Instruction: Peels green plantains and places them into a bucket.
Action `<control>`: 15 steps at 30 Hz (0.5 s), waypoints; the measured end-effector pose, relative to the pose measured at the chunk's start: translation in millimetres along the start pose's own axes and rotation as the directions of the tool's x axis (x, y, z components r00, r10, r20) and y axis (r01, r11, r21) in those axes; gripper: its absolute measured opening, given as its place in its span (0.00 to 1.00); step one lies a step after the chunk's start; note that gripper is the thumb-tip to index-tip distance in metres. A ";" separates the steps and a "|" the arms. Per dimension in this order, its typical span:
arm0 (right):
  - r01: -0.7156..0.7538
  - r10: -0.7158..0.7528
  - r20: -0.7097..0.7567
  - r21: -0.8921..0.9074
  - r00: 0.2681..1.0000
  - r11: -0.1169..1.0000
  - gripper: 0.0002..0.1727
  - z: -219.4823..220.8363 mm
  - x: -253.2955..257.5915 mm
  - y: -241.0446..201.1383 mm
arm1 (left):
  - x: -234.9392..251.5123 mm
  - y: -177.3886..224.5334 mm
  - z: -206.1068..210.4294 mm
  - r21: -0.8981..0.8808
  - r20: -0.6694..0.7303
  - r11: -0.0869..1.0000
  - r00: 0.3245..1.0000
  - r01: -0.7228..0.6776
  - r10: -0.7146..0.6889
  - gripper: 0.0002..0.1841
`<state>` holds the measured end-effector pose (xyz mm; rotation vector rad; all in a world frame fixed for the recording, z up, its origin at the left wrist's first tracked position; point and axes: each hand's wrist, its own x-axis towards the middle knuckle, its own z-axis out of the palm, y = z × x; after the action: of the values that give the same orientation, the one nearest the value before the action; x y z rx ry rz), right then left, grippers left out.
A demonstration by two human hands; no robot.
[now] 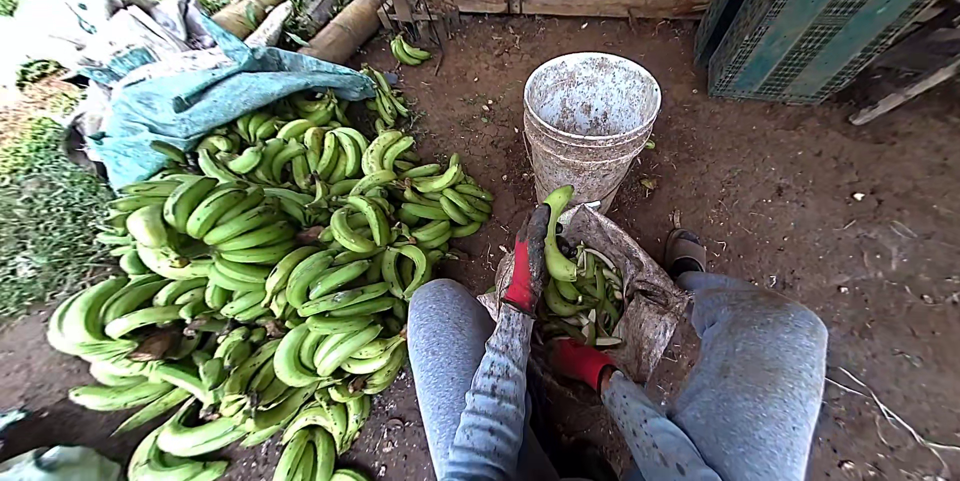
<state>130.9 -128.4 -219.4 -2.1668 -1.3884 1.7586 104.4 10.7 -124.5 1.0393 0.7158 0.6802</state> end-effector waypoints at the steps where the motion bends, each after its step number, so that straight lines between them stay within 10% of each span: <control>1: 0.041 -0.041 -0.003 0.017 0.999 0.999 0.30 -2.8 -5.9 -1.9 | -7.5 19.7 2.7 -0.011 -0.025 1.000 1.000 0.015 -0.016 0.27; 4: 0.156 -0.093 -0.370 0.143 0.924 0.977 0.25 -55.6 -54.2 -13.5 | -24.0 60.8 -2.6 0.061 -0.061 0.998 0.998 -0.013 0.017 0.26; 7: 0.459 -0.203 -0.721 0.175 0.662 0.871 0.23 -111.6 -100.0 -20.4 | -25.8 65.6 -18.3 0.180 -0.023 0.983 0.999 -0.029 0.034 0.25; 11: 0.563 -0.496 -0.567 -0.068 0.657 0.824 0.22 -126.9 -130.9 -27.8 | -19.2 50.4 -19.1 0.003 0.029 0.999 0.999 -0.033 0.033 0.23; 15: 0.390 -0.422 -0.594 -0.190 0.685 0.901 0.24 -124.5 -110.2 -23.3 | -28.5 23.1 -16.3 0.001 0.066 0.998 0.996 -0.058 0.057 0.22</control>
<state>219.5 -123.7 -76.9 -1.9595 -1.5446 0.7425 71.1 4.9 -103.0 1.0835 0.6320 0.6915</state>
